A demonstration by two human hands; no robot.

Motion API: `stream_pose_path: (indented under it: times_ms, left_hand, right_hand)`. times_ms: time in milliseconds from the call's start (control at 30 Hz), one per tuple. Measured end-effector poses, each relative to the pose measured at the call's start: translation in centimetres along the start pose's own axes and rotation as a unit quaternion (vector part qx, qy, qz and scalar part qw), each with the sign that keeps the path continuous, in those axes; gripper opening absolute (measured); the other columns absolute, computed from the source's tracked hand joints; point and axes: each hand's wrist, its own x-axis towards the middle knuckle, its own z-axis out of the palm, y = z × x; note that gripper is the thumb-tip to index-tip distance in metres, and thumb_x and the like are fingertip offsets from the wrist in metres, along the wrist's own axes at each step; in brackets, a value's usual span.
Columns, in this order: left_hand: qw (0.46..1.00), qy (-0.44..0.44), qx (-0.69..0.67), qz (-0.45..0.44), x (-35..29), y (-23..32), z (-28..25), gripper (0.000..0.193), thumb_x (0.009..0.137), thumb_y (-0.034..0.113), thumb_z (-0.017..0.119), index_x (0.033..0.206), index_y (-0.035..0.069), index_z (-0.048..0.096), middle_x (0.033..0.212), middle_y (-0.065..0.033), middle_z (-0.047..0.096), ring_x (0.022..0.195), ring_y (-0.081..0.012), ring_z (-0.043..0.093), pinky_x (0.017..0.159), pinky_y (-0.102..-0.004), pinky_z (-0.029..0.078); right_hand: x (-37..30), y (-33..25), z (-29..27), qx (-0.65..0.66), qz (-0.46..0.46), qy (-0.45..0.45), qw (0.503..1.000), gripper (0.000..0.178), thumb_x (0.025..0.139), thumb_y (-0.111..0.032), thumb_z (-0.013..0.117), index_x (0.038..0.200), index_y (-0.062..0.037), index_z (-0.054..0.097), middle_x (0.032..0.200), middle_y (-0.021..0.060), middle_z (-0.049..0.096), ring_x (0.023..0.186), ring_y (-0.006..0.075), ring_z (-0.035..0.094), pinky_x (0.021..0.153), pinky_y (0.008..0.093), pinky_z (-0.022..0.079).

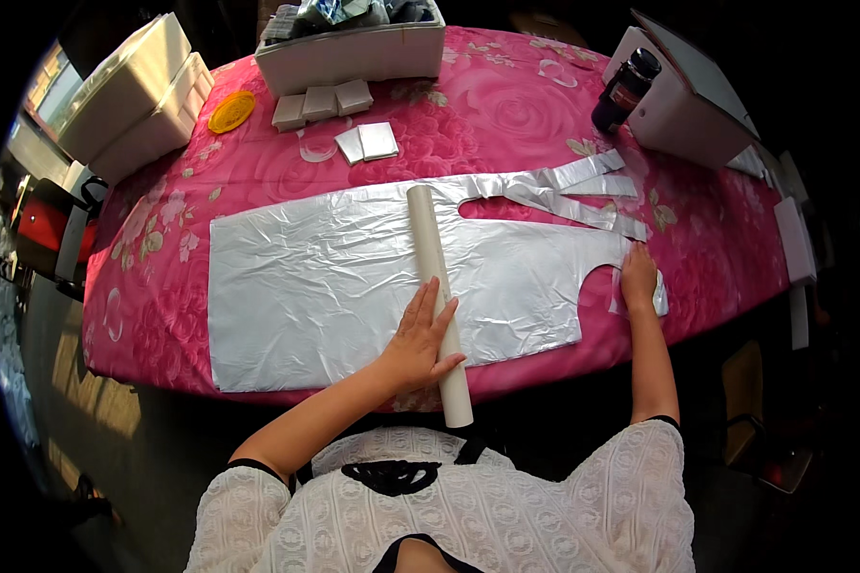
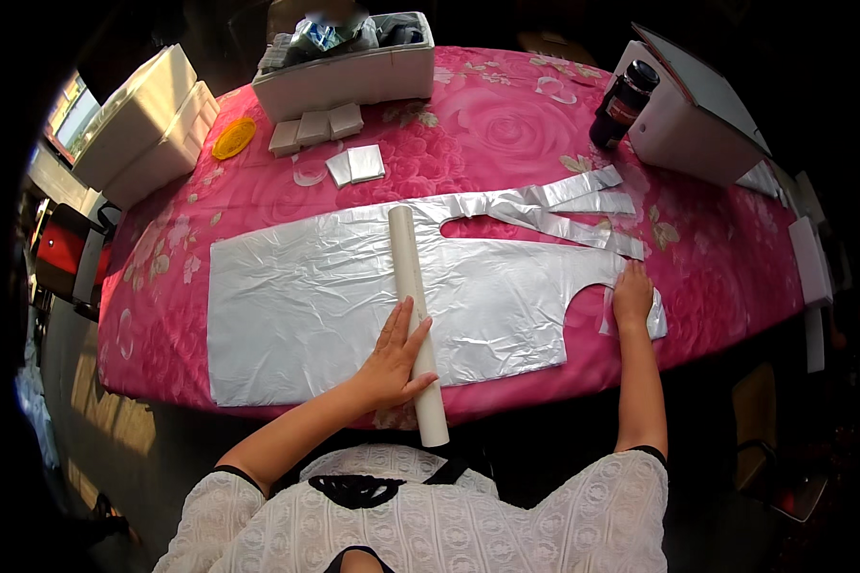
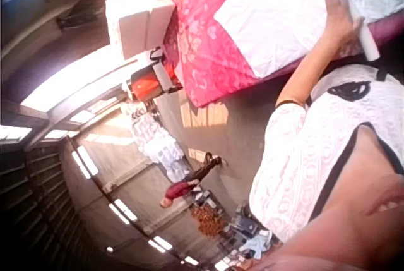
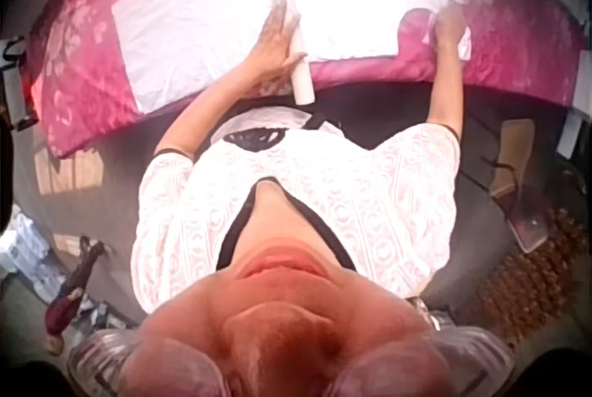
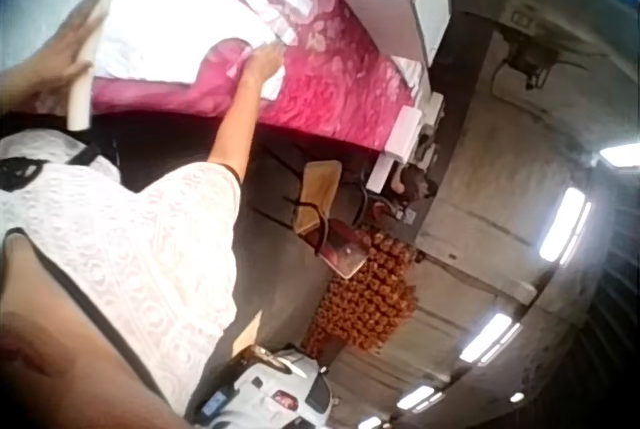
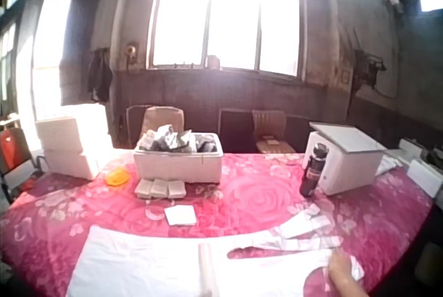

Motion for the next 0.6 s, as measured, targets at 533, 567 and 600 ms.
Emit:
stream_pose_path:
  times_ms: [533,567,600]
  left_hand:
    - [0.998,0.062,-0.004,0.028,1.7,2.1,0.6,0.053,0.081,0.031,0.058,0.121,-0.001,0.045,0.138,-0.0256,0.024,0.131,-0.0368,0.02,0.105,-0.0421,0.023]
    - [0.996,0.076,-0.019,0.041,1.7,2.2,0.2,0.05,0.082,0.029,0.056,0.12,-0.001,0.046,0.136,-0.0255,0.029,0.129,-0.0353,0.026,0.104,-0.0414,0.027]
    - [0.988,0.073,-0.137,0.004,1.7,2.8,-0.3,0.047,0.083,0.027,0.056,0.119,-0.001,0.046,0.131,-0.0239,0.035,0.124,-0.0328,0.033,0.1,-0.0399,0.031]
  right_hand:
    - [-2.6,-9.5,-10.0,0.349,-0.002,-0.016,0.937,0.025,0.071,-0.011,0.065,0.093,-0.0047,0.056,0.076,0.0075,0.058,0.065,0.0213,0.056,0.064,0.0308,0.046]
    - [-3.3,-11.6,-11.6,0.417,0.025,-0.072,0.906,0.029,0.071,-0.01,0.065,0.098,-0.0037,0.056,0.076,0.0061,0.057,0.065,0.0161,0.056,0.063,0.0276,0.046]
    - [-4.3,-13.1,-12.0,0.493,0.018,-0.123,0.861,0.033,0.072,-0.01,0.065,0.102,-0.0022,0.055,0.08,0.0052,0.057,0.068,0.0126,0.055,0.062,0.0259,0.045]
